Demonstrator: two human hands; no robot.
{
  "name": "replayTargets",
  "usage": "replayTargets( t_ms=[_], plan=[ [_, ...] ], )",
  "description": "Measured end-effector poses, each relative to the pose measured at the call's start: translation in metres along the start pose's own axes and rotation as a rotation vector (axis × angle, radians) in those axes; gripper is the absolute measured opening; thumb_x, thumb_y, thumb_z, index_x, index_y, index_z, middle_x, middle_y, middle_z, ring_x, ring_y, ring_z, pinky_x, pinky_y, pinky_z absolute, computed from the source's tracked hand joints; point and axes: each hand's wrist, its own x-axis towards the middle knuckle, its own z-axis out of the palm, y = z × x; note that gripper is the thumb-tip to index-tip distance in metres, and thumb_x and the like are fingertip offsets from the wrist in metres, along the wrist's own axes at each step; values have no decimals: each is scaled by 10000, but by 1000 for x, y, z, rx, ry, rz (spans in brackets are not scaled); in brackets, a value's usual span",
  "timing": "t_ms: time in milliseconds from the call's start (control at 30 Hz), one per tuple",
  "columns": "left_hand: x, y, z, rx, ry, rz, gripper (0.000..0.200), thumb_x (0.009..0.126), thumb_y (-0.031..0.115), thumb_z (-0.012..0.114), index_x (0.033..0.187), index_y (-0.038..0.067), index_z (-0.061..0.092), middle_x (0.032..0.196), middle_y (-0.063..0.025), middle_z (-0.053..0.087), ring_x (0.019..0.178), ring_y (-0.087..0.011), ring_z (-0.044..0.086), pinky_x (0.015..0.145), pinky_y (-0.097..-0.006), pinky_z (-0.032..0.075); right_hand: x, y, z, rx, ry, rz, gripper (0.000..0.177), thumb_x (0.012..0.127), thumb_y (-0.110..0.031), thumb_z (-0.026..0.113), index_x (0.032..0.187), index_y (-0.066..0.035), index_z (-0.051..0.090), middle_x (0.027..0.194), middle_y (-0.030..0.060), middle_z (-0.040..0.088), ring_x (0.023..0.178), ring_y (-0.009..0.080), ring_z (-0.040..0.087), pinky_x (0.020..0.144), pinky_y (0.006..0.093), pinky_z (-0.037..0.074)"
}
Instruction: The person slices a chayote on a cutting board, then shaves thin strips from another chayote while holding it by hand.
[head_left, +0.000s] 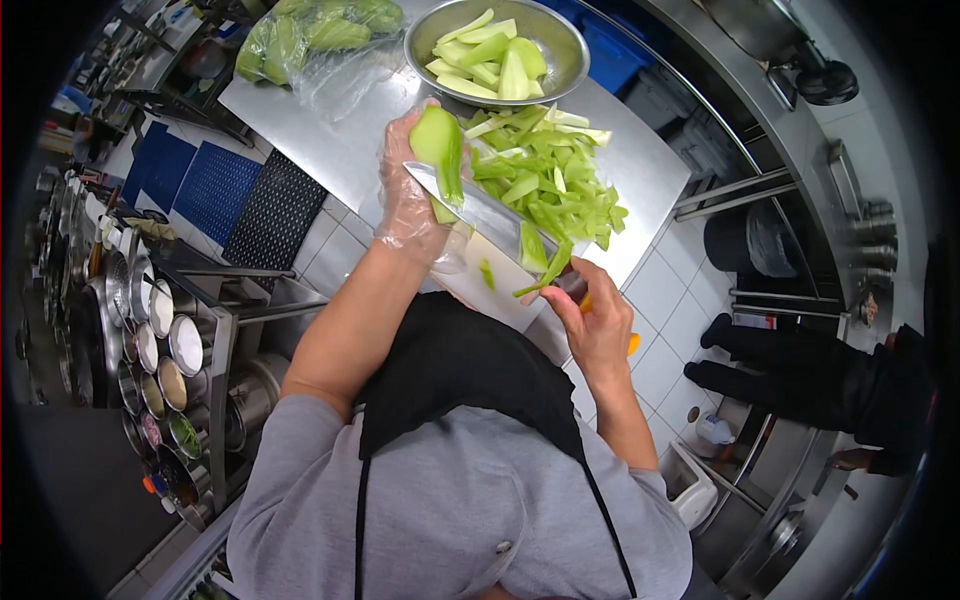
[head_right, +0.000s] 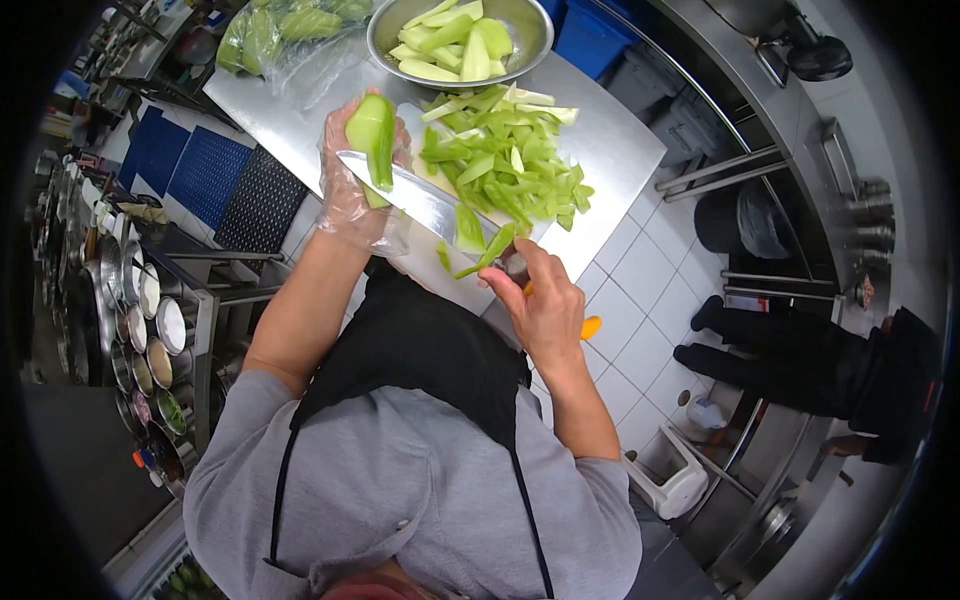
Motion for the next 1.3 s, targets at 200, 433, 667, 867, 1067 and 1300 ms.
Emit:
replayTargets(
  t_ms=[200,433,667,867,1067,1300],
  plan=[
    [2,1,0,-43,20,16,290,928,306,641,1103,75,647,804,-74,619,670,-205,600,613,-308,537,2,2,4,-32,24,-32,528,795,-393,860,1158,-58,673,760,90,677,554,190,680,496,314,516],
    [5,3,-6,-39,47,48,275,928,290,635,1094,70,645,812,-71,629,674,-206,607,625,-315,542,6,-4,8,-57,59,-42,521,787,-421,856,1140,-77,685,708,48,654,539,162,667,479,311,506],
    [4,-15,-13,-43,-1,72,273,939,304,634,1096,82,650,818,-63,631,674,-199,605,627,-307,536,16,-4,11,-85,82,-68,546,780,-440,852,1145,-71,681,714,42,647,541,165,669,477,313,507],
    [-2,-17,-20,18,-68,92,359,1014,368,555,1197,71,640,898,-67,659,766,-200,652,697,-318,565,22,-6,14,-77,95,-72,525,802,-430,840,1149,-70,676,739,57,659,543,172,674,480,313,504],
    [-8,-29,-3,0,6,9,423,1049,408,524,1250,55,640,1006,-80,693,902,-209,688,820,-354,583,29,0,13,59,62,74,475,824,-337,854,1145,-41,667,843,112,717,616,219,689,568,333,529],
    [10,1,-9,33,16,-64,301,991,303,578,1048,12,632,887,-96,633,718,-202,597,651,-317,532,0,10,-3,36,-83,138,477,814,-340,861,1132,-34,681,850,125,714,614,221,689,556,336,530]
  ],
)
